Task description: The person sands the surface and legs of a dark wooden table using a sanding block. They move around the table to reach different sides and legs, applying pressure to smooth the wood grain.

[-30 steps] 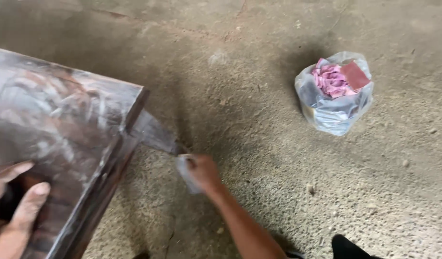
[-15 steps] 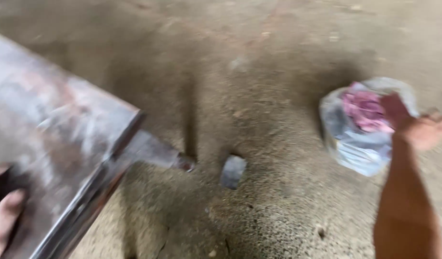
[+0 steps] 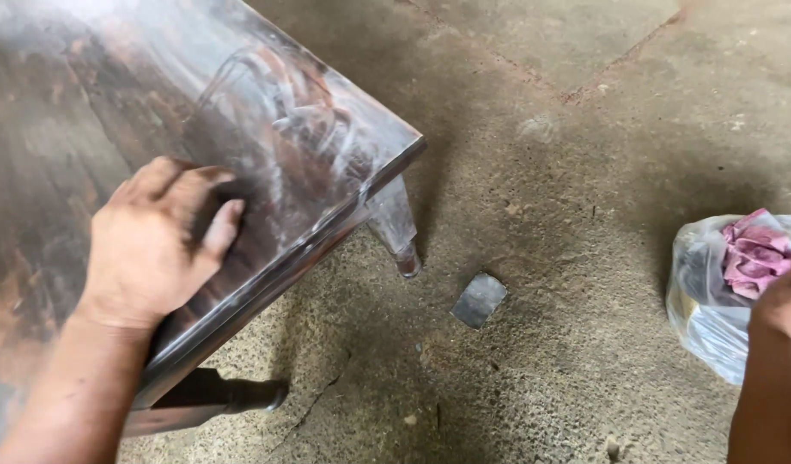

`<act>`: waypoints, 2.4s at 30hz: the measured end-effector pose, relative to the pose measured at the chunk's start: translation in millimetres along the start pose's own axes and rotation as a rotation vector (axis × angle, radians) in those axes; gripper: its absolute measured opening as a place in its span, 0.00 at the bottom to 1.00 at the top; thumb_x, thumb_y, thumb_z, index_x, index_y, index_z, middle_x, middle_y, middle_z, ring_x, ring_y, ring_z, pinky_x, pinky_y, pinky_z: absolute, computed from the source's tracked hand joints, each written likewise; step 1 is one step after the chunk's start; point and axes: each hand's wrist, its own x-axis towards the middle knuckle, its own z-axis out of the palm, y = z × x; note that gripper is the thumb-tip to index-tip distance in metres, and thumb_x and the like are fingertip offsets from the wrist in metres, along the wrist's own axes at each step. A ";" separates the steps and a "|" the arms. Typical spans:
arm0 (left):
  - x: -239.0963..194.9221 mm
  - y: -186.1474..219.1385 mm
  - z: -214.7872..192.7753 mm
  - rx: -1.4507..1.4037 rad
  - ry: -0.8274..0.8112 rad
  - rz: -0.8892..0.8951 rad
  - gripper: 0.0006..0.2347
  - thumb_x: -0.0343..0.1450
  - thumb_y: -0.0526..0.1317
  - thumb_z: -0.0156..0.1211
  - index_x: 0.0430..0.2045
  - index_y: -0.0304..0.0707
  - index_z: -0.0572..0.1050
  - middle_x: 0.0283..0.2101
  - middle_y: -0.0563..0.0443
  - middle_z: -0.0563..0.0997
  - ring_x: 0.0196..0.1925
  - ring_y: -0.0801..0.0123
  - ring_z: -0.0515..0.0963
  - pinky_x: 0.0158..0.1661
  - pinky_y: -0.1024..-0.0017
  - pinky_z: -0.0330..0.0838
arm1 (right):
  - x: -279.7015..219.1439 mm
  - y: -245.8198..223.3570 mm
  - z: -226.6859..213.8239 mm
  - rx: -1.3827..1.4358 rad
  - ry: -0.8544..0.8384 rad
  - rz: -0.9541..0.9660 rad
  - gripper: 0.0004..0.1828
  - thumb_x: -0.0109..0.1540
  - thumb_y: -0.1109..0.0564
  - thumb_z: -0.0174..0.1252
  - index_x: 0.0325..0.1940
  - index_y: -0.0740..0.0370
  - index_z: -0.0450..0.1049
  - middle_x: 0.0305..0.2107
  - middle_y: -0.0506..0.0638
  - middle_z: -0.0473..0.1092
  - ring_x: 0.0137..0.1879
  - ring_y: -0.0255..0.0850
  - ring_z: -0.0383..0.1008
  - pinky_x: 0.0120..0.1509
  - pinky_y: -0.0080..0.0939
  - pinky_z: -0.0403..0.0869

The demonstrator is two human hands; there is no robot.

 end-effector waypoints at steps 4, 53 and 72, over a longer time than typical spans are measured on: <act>-25.1 68.0 -15.4 -0.205 0.102 0.099 0.08 0.70 0.36 0.60 0.41 0.44 0.81 0.39 0.49 0.80 0.39 0.61 0.81 0.41 0.67 0.79 | -21.5 -77.8 -48.7 0.111 0.071 -0.001 0.12 0.69 0.50 0.55 0.40 0.62 0.72 0.33 0.56 0.76 0.36 0.45 0.78 0.43 0.47 0.76; -204.8 110.1 138.0 -1.797 -0.436 -0.695 0.20 0.72 0.54 0.57 0.48 0.36 0.77 0.38 0.47 0.81 0.38 0.69 0.80 0.39 0.66 0.79 | -327.9 -422.3 -251.6 1.475 -1.706 -0.010 0.38 0.57 0.48 0.68 0.69 0.64 0.67 0.49 0.63 0.74 0.53 0.55 0.77 0.59 0.57 0.78; -56.2 112.7 -0.3 -0.701 -0.068 0.167 0.15 0.73 0.40 0.65 0.54 0.38 0.76 0.45 0.46 0.84 0.42 0.67 0.86 0.39 0.71 0.80 | -272.4 -418.0 -144.9 1.662 -0.925 -0.354 0.08 0.65 0.63 0.62 0.48 0.57 0.72 0.33 0.48 0.76 0.35 0.33 0.79 0.35 0.32 0.81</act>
